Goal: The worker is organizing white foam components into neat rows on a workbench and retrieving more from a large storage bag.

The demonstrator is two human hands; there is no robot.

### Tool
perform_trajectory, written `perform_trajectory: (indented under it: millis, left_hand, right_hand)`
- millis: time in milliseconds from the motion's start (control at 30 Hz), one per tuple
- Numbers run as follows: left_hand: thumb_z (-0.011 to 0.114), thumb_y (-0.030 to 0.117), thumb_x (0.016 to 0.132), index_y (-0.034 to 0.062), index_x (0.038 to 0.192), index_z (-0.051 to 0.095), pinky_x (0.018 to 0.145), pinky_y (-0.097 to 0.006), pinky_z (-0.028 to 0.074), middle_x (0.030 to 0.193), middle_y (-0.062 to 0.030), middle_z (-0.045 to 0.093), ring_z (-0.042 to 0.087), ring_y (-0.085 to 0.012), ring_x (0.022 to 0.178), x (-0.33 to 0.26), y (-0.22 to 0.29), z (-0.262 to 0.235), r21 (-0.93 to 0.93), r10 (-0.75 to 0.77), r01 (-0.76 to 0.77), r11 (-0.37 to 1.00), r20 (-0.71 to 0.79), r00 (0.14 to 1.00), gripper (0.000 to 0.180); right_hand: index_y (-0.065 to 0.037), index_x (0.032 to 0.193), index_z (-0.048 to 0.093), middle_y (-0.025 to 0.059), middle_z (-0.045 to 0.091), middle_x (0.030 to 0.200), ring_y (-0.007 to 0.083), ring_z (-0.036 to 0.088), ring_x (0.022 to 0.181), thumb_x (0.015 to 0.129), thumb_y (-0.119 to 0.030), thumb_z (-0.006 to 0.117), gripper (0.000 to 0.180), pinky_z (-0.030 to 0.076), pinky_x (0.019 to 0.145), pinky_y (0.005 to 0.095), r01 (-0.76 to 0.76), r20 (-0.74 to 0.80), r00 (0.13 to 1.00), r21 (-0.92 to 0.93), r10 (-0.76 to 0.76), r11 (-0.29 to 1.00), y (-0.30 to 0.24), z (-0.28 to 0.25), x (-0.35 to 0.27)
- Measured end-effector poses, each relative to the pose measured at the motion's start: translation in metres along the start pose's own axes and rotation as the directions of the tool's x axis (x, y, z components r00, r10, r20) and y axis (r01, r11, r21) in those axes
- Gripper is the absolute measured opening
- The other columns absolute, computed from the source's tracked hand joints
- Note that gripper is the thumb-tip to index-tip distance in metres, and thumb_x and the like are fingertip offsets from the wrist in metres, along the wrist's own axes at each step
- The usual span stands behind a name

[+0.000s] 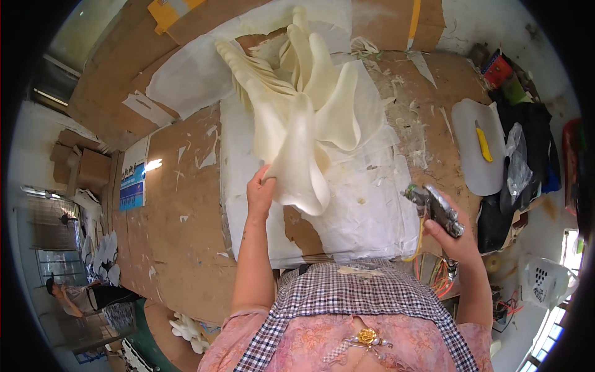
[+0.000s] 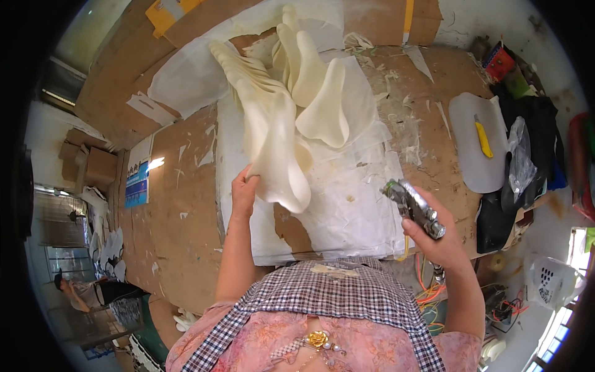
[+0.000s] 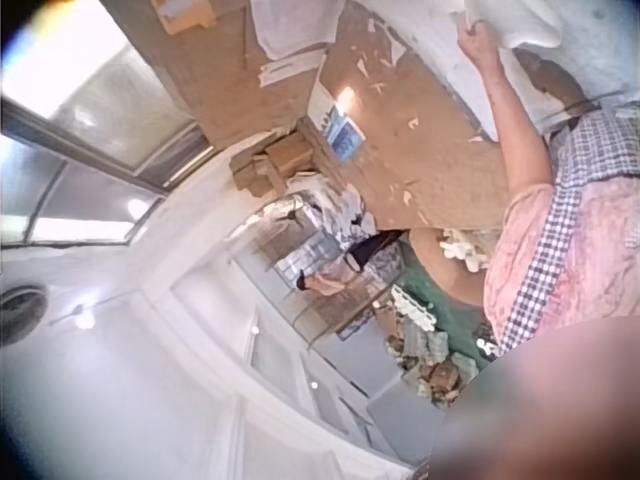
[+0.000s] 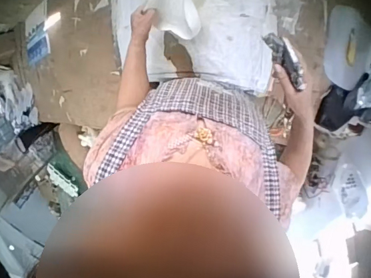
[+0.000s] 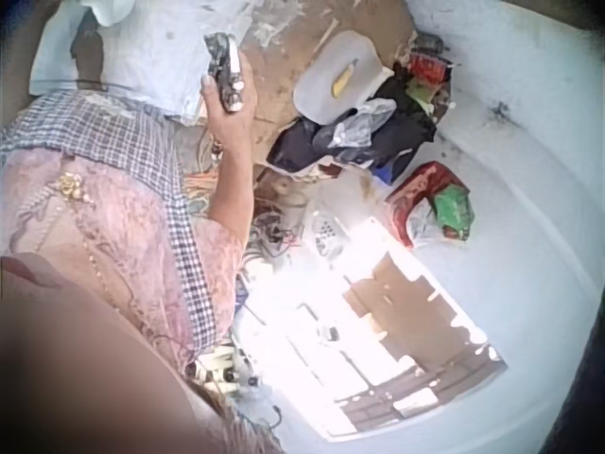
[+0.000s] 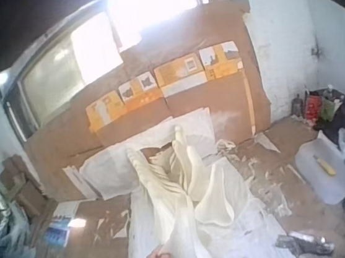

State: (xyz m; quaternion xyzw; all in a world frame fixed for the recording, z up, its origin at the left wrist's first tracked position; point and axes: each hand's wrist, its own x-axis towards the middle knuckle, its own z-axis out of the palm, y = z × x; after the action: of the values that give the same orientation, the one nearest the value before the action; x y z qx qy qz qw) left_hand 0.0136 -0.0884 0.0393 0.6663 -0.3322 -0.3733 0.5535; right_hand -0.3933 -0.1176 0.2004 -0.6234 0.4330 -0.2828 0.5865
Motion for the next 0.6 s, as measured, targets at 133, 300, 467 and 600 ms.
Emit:
perform_trajectory:
  millis: [133,300,467,600]
  left_hand:
    - [0.053,0.003,0.079,-0.0001,0.116,0.060,0.086,-0.025,0.044,0.105,-0.0048,0.063,0.057,-0.0131,0.094,0.009,0.002,-0.017,-0.151,-0.034,0.023,0.988,-0.077,0.996,0.038]
    - [0.053,0.005,0.079,-0.0012,0.114,0.060,0.083,-0.026,0.045,0.102,-0.0050,0.063,0.058,-0.0125,0.092,0.027,-0.003,-0.045,-0.214,-0.038,0.003,0.977,-0.159,0.986,0.036]
    - [0.053,0.006,0.079,0.0003,0.105,0.060,0.081,-0.027,0.044,0.096,-0.0043,0.062,0.057,-0.0137,0.091,0.056,0.013,-0.044,-0.316,0.031,-0.055,0.947,-0.079,0.996,0.028]
    - [0.053,0.008,0.079,-0.0006,0.107,0.060,0.082,-0.026,0.044,0.099,-0.0045,0.063,0.057,-0.0132,0.091,0.092,0.032,-0.001,-0.370,0.124,-0.066,0.927,0.135,0.983,0.030]
  right_hand:
    - [0.003,0.129,0.043,0.0049,0.058,0.088,0.0097,0.055,0.073,0.084,-0.011,0.064,0.052,0.048,0.067,0.0243,0.140,-0.172,0.975,0.003,-0.138,0.990,-0.025,0.007,0.005]
    - [0.005,0.129,0.042,0.0052,0.058,0.086,0.0105,0.055,0.075,0.083,-0.009,0.063,0.052,0.047,0.071,0.0239,0.237,-0.371,0.896,-0.070,-0.246,0.969,-0.049,0.018,-0.004]
    - [-0.002,0.128,0.045,0.0053,0.059,0.096,0.0100,0.055,0.085,0.080,-0.006,0.066,0.052,0.045,0.077,0.0247,0.073,-0.120,0.987,-0.238,-0.104,0.969,-0.035,0.022,-0.019]
    - [0.001,0.129,0.044,0.0047,0.059,0.090,0.0103,0.055,0.079,0.080,-0.011,0.066,0.055,0.045,0.074,0.0244,0.044,-0.116,0.991,-0.238,-0.073,0.970,-0.025,0.021,-0.023]
